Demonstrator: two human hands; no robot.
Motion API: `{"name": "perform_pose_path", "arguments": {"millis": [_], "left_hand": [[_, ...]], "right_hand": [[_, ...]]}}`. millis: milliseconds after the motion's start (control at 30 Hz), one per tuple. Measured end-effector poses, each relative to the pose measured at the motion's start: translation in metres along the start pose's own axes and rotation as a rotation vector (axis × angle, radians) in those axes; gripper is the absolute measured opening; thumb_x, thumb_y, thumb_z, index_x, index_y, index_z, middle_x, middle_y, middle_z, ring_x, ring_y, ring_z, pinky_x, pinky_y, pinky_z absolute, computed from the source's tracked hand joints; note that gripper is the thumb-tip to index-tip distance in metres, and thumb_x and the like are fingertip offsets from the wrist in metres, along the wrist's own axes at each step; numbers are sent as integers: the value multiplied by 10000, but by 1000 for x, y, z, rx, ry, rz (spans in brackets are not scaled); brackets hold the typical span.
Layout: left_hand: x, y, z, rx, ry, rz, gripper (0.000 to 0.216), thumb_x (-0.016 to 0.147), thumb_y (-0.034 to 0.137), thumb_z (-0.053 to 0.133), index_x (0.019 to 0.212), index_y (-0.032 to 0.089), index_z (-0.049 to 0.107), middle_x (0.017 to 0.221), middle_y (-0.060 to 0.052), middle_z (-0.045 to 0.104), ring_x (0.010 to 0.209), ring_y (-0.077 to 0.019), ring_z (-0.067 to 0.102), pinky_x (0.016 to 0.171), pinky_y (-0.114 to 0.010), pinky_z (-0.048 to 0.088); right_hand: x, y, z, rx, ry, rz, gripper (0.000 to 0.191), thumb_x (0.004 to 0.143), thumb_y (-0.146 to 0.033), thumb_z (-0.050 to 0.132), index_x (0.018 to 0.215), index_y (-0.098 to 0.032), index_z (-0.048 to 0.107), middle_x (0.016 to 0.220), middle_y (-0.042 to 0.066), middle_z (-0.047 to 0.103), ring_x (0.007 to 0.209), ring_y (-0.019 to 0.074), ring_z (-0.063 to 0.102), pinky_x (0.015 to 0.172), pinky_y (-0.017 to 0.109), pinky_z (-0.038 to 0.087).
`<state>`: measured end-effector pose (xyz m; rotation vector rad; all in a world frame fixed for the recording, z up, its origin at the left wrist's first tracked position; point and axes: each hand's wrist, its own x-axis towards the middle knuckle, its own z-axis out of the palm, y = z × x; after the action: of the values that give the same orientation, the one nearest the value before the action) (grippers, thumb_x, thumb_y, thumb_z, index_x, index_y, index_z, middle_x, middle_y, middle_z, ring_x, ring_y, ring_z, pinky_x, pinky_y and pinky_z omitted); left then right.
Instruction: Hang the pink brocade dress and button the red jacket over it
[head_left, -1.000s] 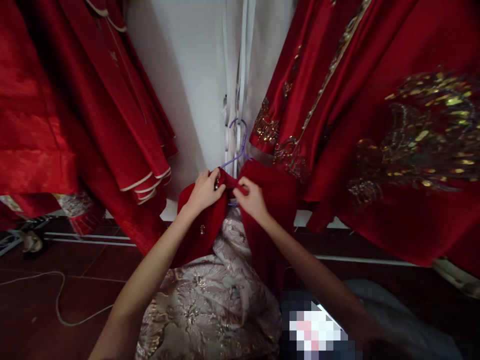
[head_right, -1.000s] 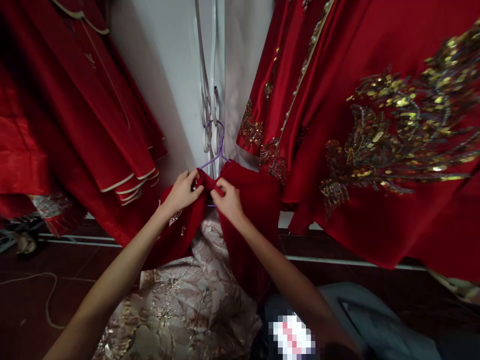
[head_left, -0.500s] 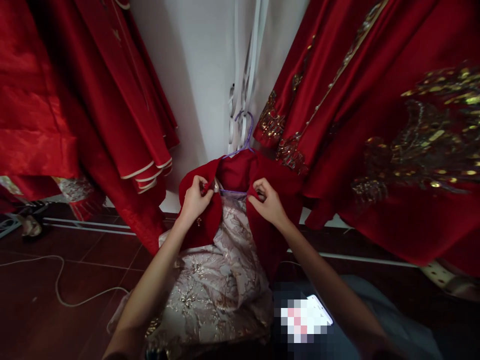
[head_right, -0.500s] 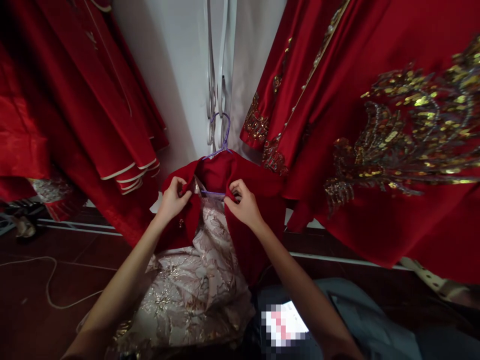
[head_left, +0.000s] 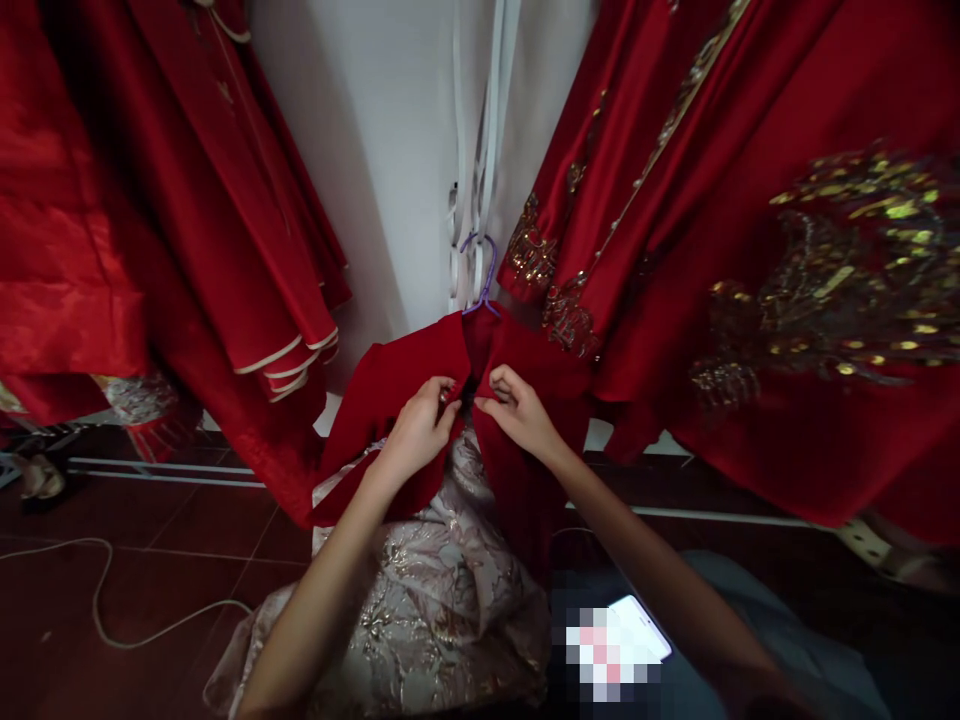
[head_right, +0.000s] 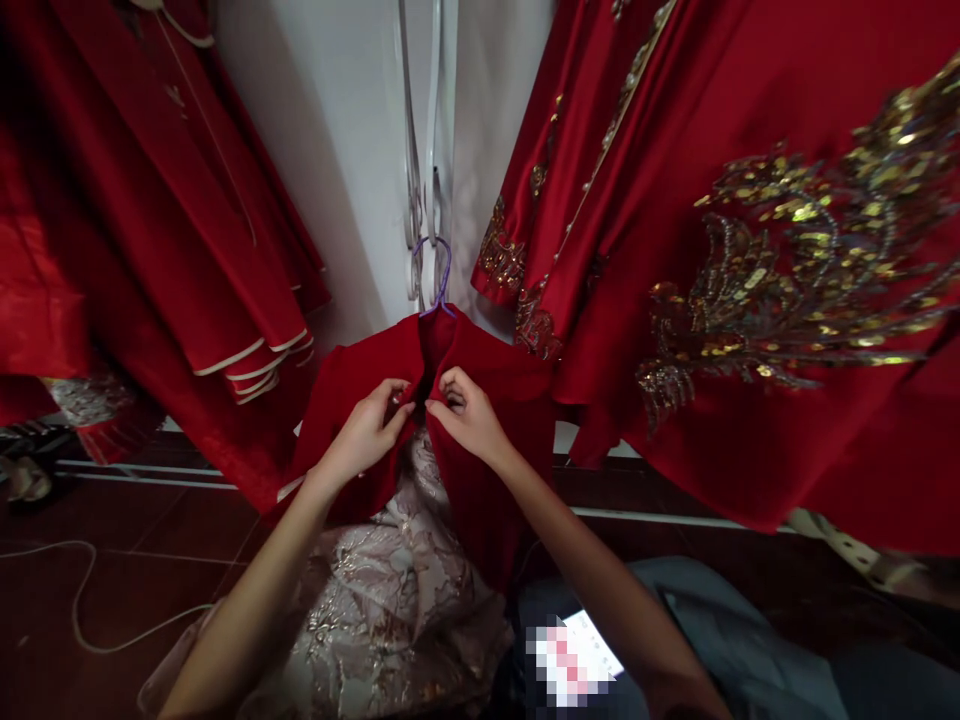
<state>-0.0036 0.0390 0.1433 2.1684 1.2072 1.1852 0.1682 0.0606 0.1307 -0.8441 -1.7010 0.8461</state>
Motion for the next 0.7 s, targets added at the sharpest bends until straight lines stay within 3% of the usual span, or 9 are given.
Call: {"name": "perform_pose_path", "arguments": {"millis": [67,167,267,367,467,700], "left_hand": [[-4,-7,9,13,54,-26,270,841,234,474,1103,191,527,1080,-97,618,999,-217,585,895,-364,437],[-7,-12,22,-146,141,-115,275,811,256,538,1075,194,585,1016,-96,660,929,-214,628,866,-370,475],[-10,-14,33,-424,272,-246,237,755,304,617,954,175,615,875,-76,698,814,-189,667,786,-331,524],[-11,-18,41,-540,358,-291,187,721,311,649,828,169,589,803,-58,702,771,-173,678,755,-298,536],[-11,-20,43,-478,339,-264,139,736,298,629,784,180,573,794,-43,702,761,-166,682,732,-280,539],[-10,-11,33,-164,112,-67,125,790,217,537,890,203,611,873,-21,699,800,-147,673,781,-276,533]], "right_hand": [[-3,1,0,46,-34,2,268,708,-259,619,931,-249,471,920,11,554,876,153,570,756,294,491],[-7,1,0,52,-86,-6,302,752,-259,583,1040,-267,496,1041,38,564,989,163,564,819,324,497],[-12,-1,0,-22,-38,-17,217,801,-303,554,1013,-261,544,1020,43,599,960,172,589,796,331,514],[-14,-3,0,-104,-21,-38,211,804,-338,571,994,-246,583,980,47,630,898,176,612,742,319,531],[-14,-4,1,-173,8,-84,223,792,-336,595,994,-243,603,975,40,636,873,166,615,708,297,543],[-11,-11,-6,-366,21,-157,172,824,-246,552,973,-223,634,930,36,633,824,135,620,667,247,548]]}}
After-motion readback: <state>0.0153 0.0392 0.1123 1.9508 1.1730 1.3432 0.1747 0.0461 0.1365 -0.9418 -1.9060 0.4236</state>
